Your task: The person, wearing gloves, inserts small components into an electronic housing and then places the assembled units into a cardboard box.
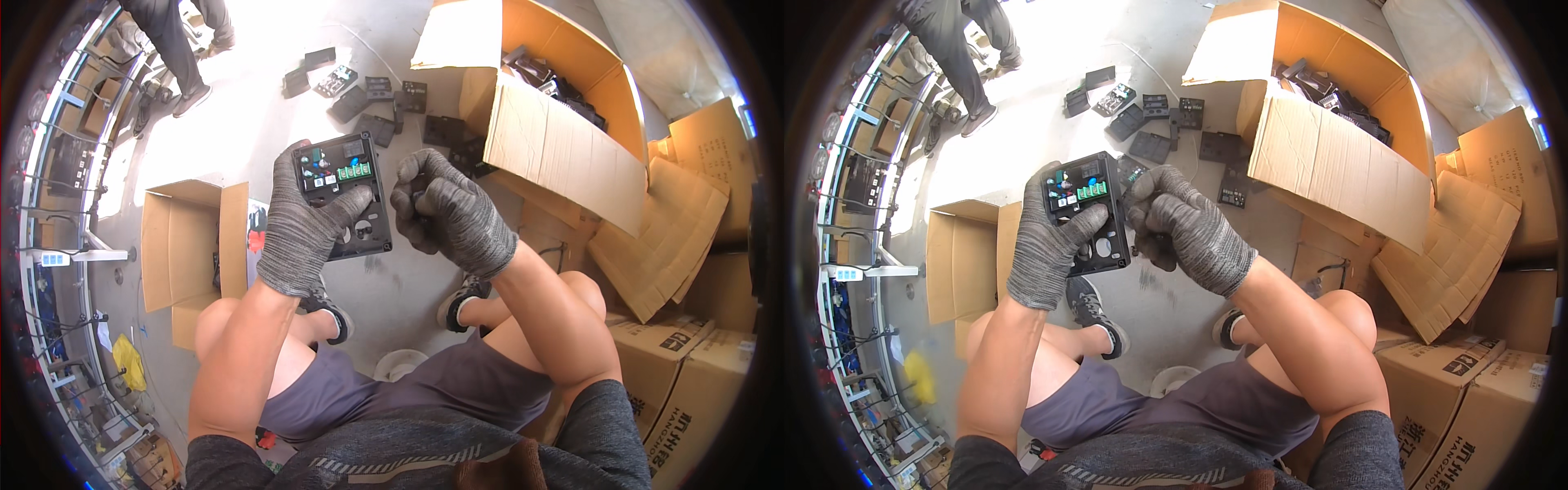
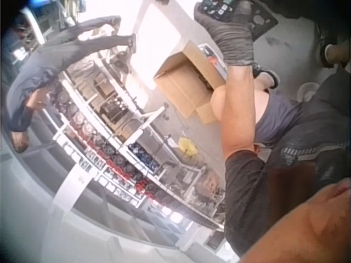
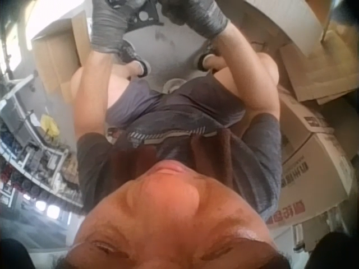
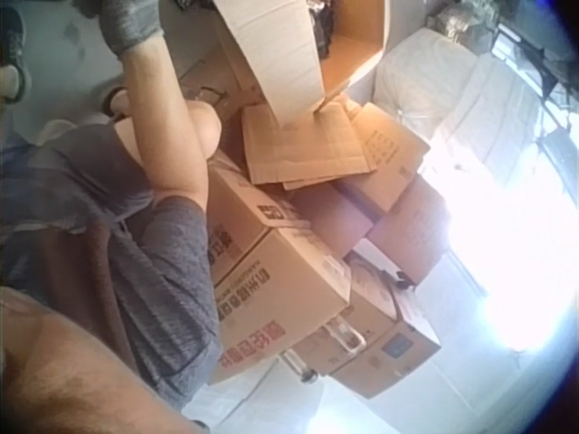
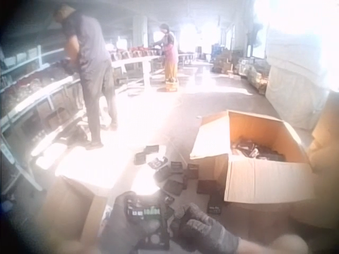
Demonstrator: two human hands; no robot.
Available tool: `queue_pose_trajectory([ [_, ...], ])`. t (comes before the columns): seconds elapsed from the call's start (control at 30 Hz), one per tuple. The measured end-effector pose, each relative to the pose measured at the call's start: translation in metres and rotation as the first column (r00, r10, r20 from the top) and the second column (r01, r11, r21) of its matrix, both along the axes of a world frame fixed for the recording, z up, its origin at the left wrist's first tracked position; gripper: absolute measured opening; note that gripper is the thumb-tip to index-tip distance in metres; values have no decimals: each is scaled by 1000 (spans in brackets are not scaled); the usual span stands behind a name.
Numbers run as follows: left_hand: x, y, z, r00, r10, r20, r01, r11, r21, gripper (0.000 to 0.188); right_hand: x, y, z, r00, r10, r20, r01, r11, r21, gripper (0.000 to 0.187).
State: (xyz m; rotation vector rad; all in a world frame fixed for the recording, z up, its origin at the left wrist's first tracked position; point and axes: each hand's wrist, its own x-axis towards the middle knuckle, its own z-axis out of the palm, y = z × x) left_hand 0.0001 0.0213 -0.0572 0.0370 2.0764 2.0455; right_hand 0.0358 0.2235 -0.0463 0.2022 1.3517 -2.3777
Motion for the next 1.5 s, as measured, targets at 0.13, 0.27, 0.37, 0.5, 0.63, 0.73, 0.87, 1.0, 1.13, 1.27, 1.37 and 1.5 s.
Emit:
queue_pose_trajectory([
  [0.13, -2, -1, 1, 998, 17, -60, -13, 998, 66, 86, -2, 9, 6, 990, 53, -133, -15, 962, 271, 14],
  [0.27, -3, 1, 11, 1000, -13, -17, 15, 991, 133, 84, -5, 12, 26, 985, 96, -142, -31, 914, 404, 19],
  [0.37, -2, -2, 13, 999, -25, -41, 31, 990, 135, 85, -5, 14, 31, 980, 158, -123, -47, 777, 627, 24],
  [0.5, -2, -1, 16, 999, -32, -12, 33, 987, 159, 87, -6, 23, 25, 979, 127, -156, -52, 908, 415, 25],
  [0.63, 0, 2, 14, 999, -1, -36, 7, 988, 151, 92, -9, 24, 16, 983, 92, -161, -31, 938, 345, 21],
  [0.73, -1, 2, 15, 999, -31, -35, 34, 993, 115, 88, -8, 26, 6, 998, 4, -63, -3, 1000, 21, 20],
  [0.87, 0, 1, 14, 997, -3, -80, 9, 997, 76, 88, -5, 17, 18, 989, 41, -139, -10, 977, 213, 18],
  [1.0, 0, 3, 12, 992, -1, -123, 12, 996, 88, 91, -2, 14, 17, 947, 62, -314, 72, 914, 399, 22],
  [1.13, -1, 2, 10, 990, -6, -142, 18, 996, 83, 90, -2, 9, 12, 919, 40, -391, 160, 871, 465, 26],
  [1.27, -1, 2, 11, 992, -15, -128, 27, 996, 89, 90, -7, 8, -4, 724, 126, -678, 328, 802, 499, 27],
  [1.37, 0, 2, 12, 992, -8, -122, 20, 995, 98, 90, -4, 8, 5, 699, 183, -691, 334, 771, 542, 28],
  [1.5, 0, 1, 11, 990, -10, -144, 18, 998, 57, 91, -3, 6, 4, 716, 200, -669, 332, 746, 578, 27],
])
